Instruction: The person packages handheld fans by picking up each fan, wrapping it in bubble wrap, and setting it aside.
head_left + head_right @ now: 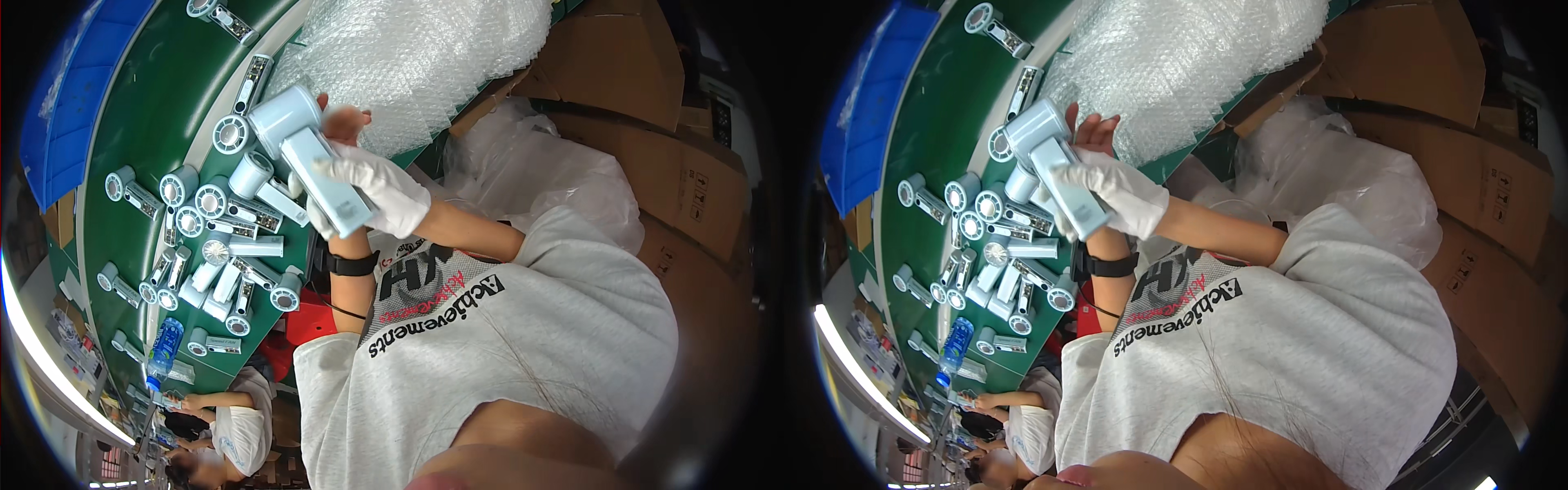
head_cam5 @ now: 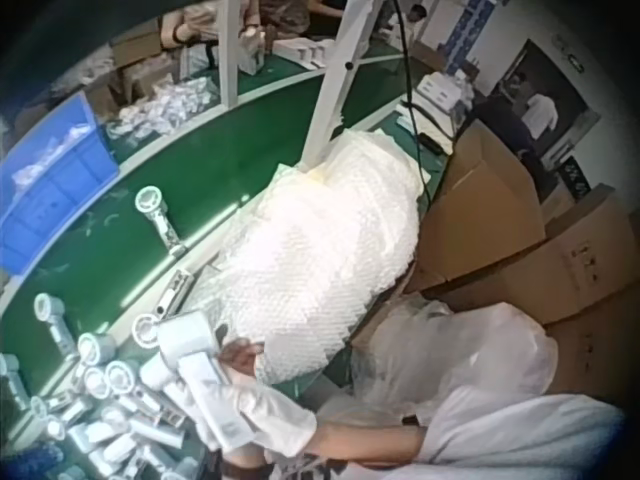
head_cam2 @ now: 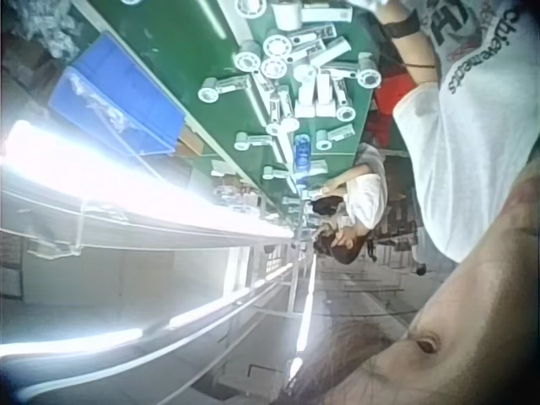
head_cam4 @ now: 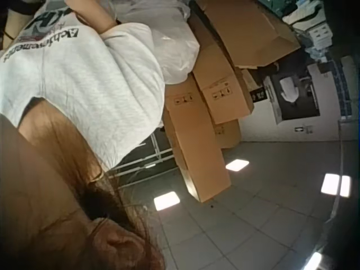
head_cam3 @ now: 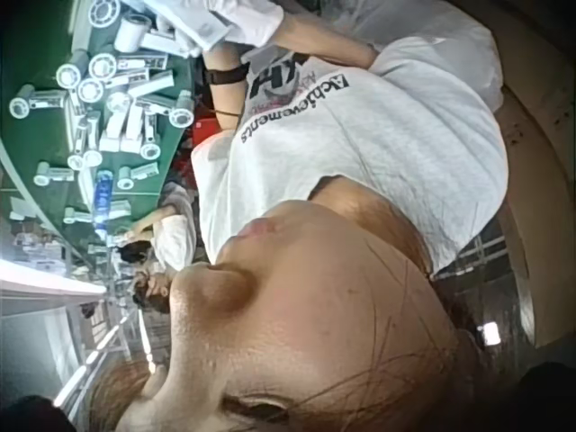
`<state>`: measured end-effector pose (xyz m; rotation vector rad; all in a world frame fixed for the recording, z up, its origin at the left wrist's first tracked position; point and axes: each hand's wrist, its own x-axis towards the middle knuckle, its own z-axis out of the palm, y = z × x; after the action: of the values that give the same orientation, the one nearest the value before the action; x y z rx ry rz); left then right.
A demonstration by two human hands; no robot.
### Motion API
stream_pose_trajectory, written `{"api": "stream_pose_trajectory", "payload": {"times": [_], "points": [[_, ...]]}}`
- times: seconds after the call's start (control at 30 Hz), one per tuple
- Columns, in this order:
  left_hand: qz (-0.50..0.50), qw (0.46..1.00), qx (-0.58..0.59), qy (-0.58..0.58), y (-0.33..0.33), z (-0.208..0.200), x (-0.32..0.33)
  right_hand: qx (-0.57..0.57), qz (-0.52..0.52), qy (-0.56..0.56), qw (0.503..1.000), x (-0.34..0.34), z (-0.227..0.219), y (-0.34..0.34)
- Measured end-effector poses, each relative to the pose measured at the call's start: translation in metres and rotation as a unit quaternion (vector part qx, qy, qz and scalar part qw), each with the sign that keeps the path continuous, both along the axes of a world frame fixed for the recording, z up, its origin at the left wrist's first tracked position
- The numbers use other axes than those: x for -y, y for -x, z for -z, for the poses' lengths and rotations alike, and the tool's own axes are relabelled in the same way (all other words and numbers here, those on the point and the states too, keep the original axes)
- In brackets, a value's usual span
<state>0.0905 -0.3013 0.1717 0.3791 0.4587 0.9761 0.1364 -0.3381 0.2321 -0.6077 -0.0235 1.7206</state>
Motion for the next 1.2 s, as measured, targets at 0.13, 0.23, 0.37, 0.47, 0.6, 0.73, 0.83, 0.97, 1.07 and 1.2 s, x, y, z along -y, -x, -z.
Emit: {"api": "stream_pose_trajectory", "payload": {"times": [0.13,0.23,0.37,0.47,0.6,0.73,0.83,0.97,1.07,1.2], "points": [[0.107,0.945,-0.309,0.004,0.036,0.116,0.022,0.093,0.033,0.074,0.992,-0.012,0.01,-0.006],[0.213,0.772,-0.469,-0.372,0.064,0.177,0.043,0.124,0.056,0.057,0.989,-0.016,0.005,-0.014],[0.156,0.647,-0.531,-0.524,0.052,0.095,0.013,0.136,0.065,0.01,0.989,-0.005,0.006,-0.051],[0.144,0.627,-0.58,-0.499,0.044,0.077,-0.001,0.143,-0.016,-0.002,0.99,0.023,0.003,-0.08],[0.12,0.735,-0.563,-0.358,0.031,0.087,0.008,0.228,-0.142,0.061,0.961,0.078,0.033,-0.08],[0.066,0.794,-0.543,-0.265,0.024,0.083,0.008,0.459,-0.058,0.108,0.88,0.097,0.079,-0.045],[0.005,0.814,-0.502,-0.294,0.017,0.057,0.013,0.444,-0.077,0.136,0.882,0.083,0.069,-0.045],[0.004,0.697,-0.549,-0.461,0.027,0.03,0.023,0.416,-0.125,0.184,0.882,0.059,0.041,-0.055],[-0.013,0.628,-0.575,-0.524,0.036,0.006,0.029,0.227,-0.067,0.153,0.959,0.045,0.05,-0.061],[-0.129,0.614,-0.584,-0.514,0.035,-0.016,0.002,-0.173,0.056,-0.026,0.983,-0.011,0.046,-0.053]]}}
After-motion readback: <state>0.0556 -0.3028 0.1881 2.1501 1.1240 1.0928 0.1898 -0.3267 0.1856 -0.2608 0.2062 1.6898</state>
